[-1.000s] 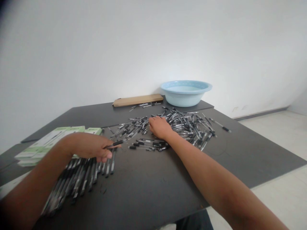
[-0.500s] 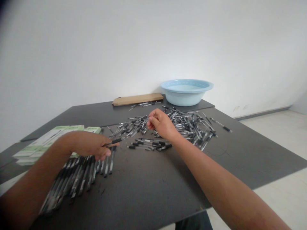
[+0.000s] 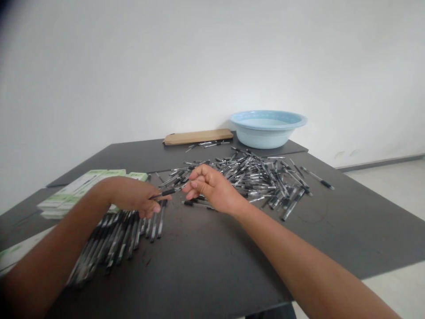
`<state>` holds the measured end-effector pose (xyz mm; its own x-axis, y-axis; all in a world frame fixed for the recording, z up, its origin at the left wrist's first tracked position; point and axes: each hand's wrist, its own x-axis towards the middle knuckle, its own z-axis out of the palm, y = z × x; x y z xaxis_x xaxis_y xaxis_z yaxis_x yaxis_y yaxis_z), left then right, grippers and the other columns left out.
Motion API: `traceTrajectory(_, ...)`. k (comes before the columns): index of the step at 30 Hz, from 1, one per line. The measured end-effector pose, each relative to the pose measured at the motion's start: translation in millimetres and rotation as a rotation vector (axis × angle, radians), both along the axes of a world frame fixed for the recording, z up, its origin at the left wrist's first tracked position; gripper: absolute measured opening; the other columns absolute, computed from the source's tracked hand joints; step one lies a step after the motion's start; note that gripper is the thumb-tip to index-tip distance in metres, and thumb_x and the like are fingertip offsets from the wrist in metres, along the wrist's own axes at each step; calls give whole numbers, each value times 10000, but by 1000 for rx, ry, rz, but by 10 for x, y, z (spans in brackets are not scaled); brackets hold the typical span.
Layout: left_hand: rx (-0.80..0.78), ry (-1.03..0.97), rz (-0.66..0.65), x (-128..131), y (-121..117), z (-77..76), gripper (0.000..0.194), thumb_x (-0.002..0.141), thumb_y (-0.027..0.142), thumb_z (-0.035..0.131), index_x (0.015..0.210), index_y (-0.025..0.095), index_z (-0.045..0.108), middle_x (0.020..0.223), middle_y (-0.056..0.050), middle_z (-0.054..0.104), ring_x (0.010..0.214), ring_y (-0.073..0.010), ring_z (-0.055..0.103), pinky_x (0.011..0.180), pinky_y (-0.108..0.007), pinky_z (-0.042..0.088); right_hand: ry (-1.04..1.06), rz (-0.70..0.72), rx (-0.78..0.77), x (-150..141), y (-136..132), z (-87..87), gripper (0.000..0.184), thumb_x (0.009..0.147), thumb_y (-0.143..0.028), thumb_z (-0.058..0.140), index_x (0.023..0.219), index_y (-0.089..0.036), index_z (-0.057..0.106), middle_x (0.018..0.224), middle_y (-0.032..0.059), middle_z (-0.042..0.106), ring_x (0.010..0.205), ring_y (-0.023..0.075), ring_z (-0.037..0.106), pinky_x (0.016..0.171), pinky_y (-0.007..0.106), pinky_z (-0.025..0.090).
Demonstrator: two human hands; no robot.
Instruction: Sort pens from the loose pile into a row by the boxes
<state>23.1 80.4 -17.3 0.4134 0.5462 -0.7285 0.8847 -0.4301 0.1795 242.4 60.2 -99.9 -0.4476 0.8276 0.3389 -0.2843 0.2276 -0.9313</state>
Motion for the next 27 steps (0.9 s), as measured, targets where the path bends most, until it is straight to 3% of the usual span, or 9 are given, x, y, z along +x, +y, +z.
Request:
traceTrajectory(7, 4, -24, -6, -14, -14, 9, 316, 913, 341, 433, 1098, 145, 597, 944, -115, 750, 813, -218, 700, 680, -275, 520, -21, -40, 3, -66, -46, -20, 274, 848, -404, 642, 880, -183, 484, 750, 14, 710, 580, 122, 665, 559, 246, 520)
traceTrajectory(17, 25, 11, -5, 21, -43, 0, 193, 911, 287, 453, 854, 163, 589, 921, -92, 754, 793, -190, 699, 656, -241, 508, 8, -16, 18, -122, -129, -42, 275, 848, -413, 638, 896, -192, 480, 758, 14, 705, 596, 127, 655, 592, 265, 504)
traceTrajectory(27, 40, 23, -39, 46, -54, -16, 228, 910, 314, 439, 828, 158, 583, 911, -101, 751, 764, -195, 691, 639, -250, 498, -57, -18, 49, -155, -140, -135, 201, 885, -362, 589, 938, -198, 485, 808, 16, 662, 646, 117, 627, 657, 282, 505)
